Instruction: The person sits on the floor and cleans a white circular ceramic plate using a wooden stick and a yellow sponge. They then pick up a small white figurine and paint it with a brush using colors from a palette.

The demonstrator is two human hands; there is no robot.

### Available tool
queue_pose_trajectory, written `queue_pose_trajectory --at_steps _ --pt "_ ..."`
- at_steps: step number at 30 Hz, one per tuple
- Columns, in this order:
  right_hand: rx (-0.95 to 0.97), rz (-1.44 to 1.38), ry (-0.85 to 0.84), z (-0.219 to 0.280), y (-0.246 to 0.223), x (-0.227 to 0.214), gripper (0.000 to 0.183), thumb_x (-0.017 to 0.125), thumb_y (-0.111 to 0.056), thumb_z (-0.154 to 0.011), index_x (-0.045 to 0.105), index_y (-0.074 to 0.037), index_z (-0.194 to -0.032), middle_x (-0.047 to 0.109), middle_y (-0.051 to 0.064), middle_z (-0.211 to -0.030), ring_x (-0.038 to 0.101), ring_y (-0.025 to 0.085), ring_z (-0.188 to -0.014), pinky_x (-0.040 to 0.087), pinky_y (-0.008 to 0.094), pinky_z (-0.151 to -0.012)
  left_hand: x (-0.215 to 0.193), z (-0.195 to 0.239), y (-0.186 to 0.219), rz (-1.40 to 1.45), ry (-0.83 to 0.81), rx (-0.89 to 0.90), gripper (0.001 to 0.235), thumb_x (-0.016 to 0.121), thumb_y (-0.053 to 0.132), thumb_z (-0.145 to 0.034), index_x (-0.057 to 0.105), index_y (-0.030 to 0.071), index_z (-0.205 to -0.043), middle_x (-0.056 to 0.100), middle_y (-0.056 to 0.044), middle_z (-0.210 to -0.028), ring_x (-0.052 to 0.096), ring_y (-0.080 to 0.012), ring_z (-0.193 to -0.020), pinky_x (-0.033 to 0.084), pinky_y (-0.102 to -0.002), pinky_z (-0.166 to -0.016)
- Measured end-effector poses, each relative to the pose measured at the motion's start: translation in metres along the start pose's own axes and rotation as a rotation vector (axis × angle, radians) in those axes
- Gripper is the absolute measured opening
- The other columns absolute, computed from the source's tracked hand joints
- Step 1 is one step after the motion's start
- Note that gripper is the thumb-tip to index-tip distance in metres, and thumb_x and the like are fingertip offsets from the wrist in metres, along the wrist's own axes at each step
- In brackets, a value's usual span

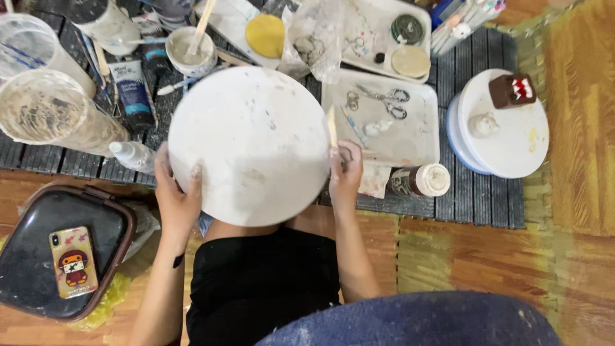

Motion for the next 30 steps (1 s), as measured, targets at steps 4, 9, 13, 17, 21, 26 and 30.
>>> queue_pose_trajectory --at_steps 4,9,13,17,21,26,30 --pt "-0.126 -0.075 -0.126 -0.014 0.01 0.015 0.022 0.057 -0.002 -0.106 0.05 -0.002 -0.127 0.067 0.006 -0.104 0.058 0.01 -0.091 0.047 0.02 -0.081 0.006 -0.004 -0.005 0.005 0.027 0.099 0.07 0.059 0.0 -0.105 0.018 -0.007 -0.161 0.039 -0.031 -0.159 0.045 -0.0325 -0.146 0.036 -0.039 -0.122" --pt "-0.109 -0.046 -0.074 -0.02 0.003 -0.01 0.021 0.055 -0.003 -0.106 0.053 -0.003 -0.127 0.07 0.006 -0.102 0.07 0.011 -0.092 0.061 0.023 -0.084 0.023 -0.004 -0.015 0.136 0.046 0.027 0.068 0.052 0.001 -0.108 0.012 -0.005 -0.162 0.038 -0.027 -0.162 0.041 -0.0295 -0.15 0.031 -0.038 -0.126" --pt "-0.017 -0.134 -0.048 -0.015 -0.007 -0.036 0.023 0.055 -0.005 -0.105 0.05 -0.006 -0.128 0.056 0.001 -0.084 0.043 0.004 -0.059 0.033 0.018 -0.048 0.033 0.001 -0.015 0.299 0.064 -0.04 0.064 0.044 0.003 -0.111 0.009 -0.004 -0.164 0.034 -0.024 -0.164 0.037 -0.0267 -0.152 0.03 -0.037 -0.127" --pt "0.136 -0.139 0.032 -0.009 -0.004 -0.046 0.022 0.051 -0.014 -0.107 0.051 -0.006 -0.128 0.054 -0.001 -0.079 0.042 0.003 -0.056 0.029 0.018 -0.045 0.045 0.006 -0.011 0.475 0.131 -0.131 0.063 0.042 0.002 -0.11 0.009 -0.002 -0.164 0.028 -0.021 -0.166 0.033 -0.0262 -0.152 0.029 -0.037 -0.126" --pt "0.175 -0.208 0.047 -0.007 0.001 -0.039 0.029 0.051 -0.018 -0.109 0.053 -0.003 -0.132 0.052 -0.002 -0.081 0.042 0.003 -0.057 0.03 0.019 -0.047 0.055 0.007 -0.008 0.388 0.123 -0.112 0.063 0.042 0.004 -0.112 0.009 -0.001 -0.165 0.025 -0.022 -0.167 0.029 -0.0281 -0.155 0.024 -0.04 -0.129" --pt "0.152 -0.186 -0.013 -0.005 0.01 -0.024 0.033 0.056 -0.016 -0.105 0.048 -0.002 -0.134 0.052 -0.001 -0.082 0.039 0.003 -0.055 0.03 0.02 -0.046 0.065 0.01 -0.014 0.267 0.008 0.075 0.065 0.042 0.009 -0.111 0.005 -0.001 -0.164 0.024 -0.023 -0.167 0.026 -0.0293 -0.157 0.02 -0.043 -0.13" --pt "-0.068 -0.085 -0.085 0.001 0.014 -0.016 0.04 0.065 -0.007 -0.104 0.044 0.0 -0.137 0.059 -0.001 -0.108 0.053 0.004 -0.092 0.051 0.022 -0.087 0.05 0.02 -0.049 0.404 -0.051 -0.151 0.065 0.041 0.019 -0.112 0.009 0.002 -0.166 0.047 -0.02 -0.149 0.051 -0.0247 -0.131 0.043 -0.039 -0.109"
Point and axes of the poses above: each hand's wrist, its own z-axis away from the middle knuckle, its own x-axis out of the palm, y = z × x, the point moved 5 cm from there along -z, towards the middle knuckle
